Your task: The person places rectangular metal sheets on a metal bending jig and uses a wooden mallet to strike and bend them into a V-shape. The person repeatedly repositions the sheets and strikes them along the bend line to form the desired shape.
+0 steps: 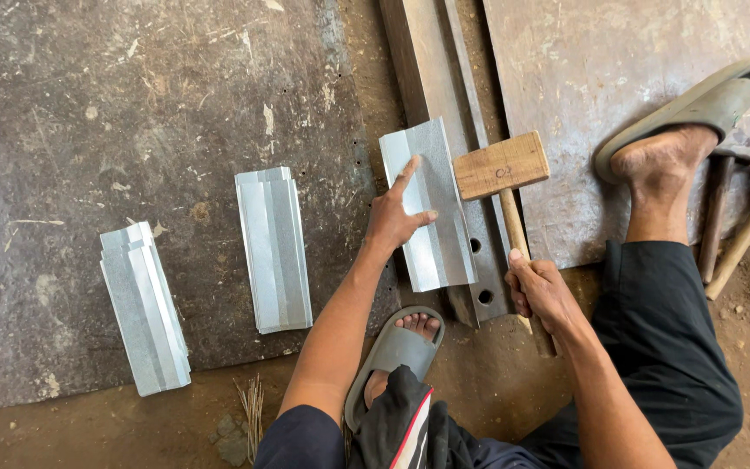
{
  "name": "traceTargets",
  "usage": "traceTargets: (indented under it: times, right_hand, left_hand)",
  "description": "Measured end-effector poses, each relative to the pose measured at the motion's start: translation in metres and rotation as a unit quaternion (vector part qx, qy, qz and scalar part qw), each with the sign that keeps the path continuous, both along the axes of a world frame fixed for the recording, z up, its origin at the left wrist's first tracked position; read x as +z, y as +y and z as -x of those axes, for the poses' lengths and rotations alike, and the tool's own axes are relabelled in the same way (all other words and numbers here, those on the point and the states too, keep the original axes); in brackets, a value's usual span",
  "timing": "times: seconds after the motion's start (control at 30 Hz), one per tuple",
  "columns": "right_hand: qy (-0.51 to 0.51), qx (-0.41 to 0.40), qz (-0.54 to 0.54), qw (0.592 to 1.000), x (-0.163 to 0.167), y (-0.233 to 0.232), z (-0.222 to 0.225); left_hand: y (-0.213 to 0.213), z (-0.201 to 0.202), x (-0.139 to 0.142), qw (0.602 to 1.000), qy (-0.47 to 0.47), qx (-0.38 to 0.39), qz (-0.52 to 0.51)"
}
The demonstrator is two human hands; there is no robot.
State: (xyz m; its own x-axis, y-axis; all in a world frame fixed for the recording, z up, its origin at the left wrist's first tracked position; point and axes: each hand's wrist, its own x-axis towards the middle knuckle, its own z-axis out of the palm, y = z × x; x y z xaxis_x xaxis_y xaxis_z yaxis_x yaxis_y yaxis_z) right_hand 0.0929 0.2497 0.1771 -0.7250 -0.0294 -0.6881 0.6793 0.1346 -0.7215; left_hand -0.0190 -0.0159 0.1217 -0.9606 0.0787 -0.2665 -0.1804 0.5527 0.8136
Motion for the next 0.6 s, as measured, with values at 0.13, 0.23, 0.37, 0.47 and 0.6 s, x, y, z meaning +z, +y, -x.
traceTargets:
  times: [0.13,0.23,0.37,0.47,0.6]
  right_hand:
    - [-0.006,0.016,-0.015,1.0,0.005,-0.002,0.0]
    - [-0.01,0.014,-0.025,1.0,0.006,-0.005,-0.001]
    - [0.005,0.016,-0.056,0.998,0.008,-0.006,0.0]
    - [0.001,0.015,-0.044,0.999,0.009,-0.006,0.002]
    - [0.005,0.014,-0.06,0.998,0.01,-0.007,0.002]
  left_hand:
    - [-0.002,-0.002,-0.002,1.0,-0.012,-0.001,-0.004]
    - [-0.003,-0.001,-0.006,1.0,-0.005,-0.001,0.0]
    - [-0.001,0.001,-0.012,0.999,-0.031,-0.01,0.018]
    - [0.0,0.003,-0.015,1.0,-0.009,-0.005,0.012]
    - [0.0,0.002,-0.017,1.0,-0.022,-0.006,0.012]
